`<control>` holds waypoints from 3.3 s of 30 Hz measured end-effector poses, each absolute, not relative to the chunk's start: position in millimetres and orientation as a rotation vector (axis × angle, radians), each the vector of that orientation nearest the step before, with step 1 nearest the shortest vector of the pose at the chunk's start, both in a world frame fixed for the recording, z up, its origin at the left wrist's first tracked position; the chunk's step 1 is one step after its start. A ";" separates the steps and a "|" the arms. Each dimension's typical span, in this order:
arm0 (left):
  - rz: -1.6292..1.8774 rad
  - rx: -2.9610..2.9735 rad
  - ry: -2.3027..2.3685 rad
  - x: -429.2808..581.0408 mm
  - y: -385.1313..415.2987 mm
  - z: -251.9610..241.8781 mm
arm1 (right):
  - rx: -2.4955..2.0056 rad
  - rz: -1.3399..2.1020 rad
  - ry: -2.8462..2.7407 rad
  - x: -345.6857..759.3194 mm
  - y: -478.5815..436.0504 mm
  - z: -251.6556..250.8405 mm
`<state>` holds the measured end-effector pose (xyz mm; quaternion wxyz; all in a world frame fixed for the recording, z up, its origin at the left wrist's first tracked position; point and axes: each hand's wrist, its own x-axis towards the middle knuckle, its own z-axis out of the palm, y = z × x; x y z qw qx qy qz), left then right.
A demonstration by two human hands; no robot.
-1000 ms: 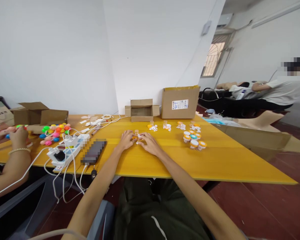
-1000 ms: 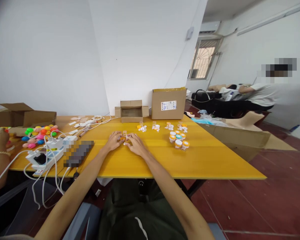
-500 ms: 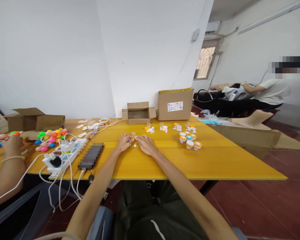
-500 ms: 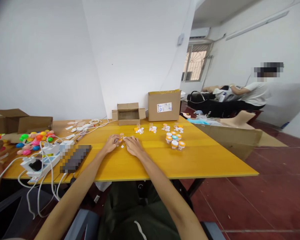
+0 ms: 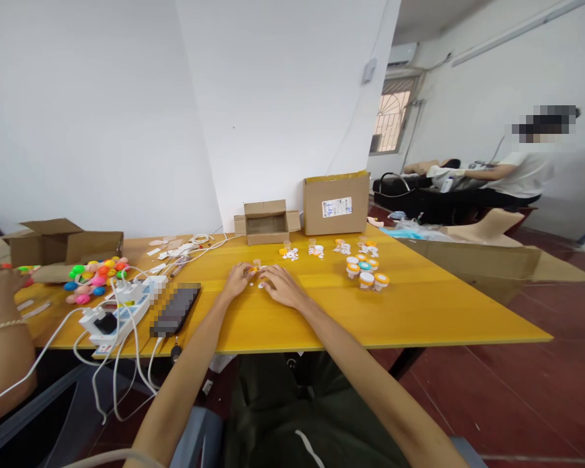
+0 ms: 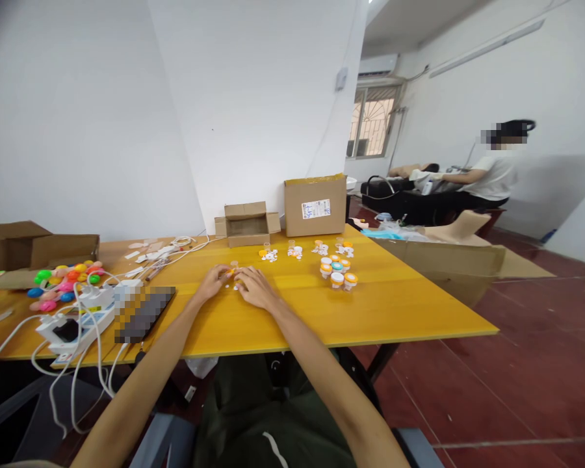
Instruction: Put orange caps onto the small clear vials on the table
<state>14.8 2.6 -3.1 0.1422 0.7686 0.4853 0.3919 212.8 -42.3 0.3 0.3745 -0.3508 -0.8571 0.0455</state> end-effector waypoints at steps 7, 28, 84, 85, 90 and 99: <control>1.288 1.956 1.323 18.3 -1.3 4.3 | -0.884 0.139 -2.238 212.7 -47.0 4.0; 1.525 1.526 1.147 28.1 -17.7 28.1 | -1.051 0.089 -2.086 231.7 -31.0 -4.4; 0.884 2.428 1.073 25.6 -29.1 22.1 | -1.099 0.084 -1.987 232.3 -32.9 -2.6; 0.884 2.435 1.074 25.6 -28.6 21.6 | -1.096 0.083 -1.991 232.4 -32.6 -3.0; 0.864 2.467 1.078 25.3 -27.5 20.2 | -1.087 0.081 -2.009 233.0 -31.4 -3.9; 0.832 2.500 1.047 25.3 -27.8 19.4 | -1.097 0.065 -2.035 233.7 -32.0 -3.8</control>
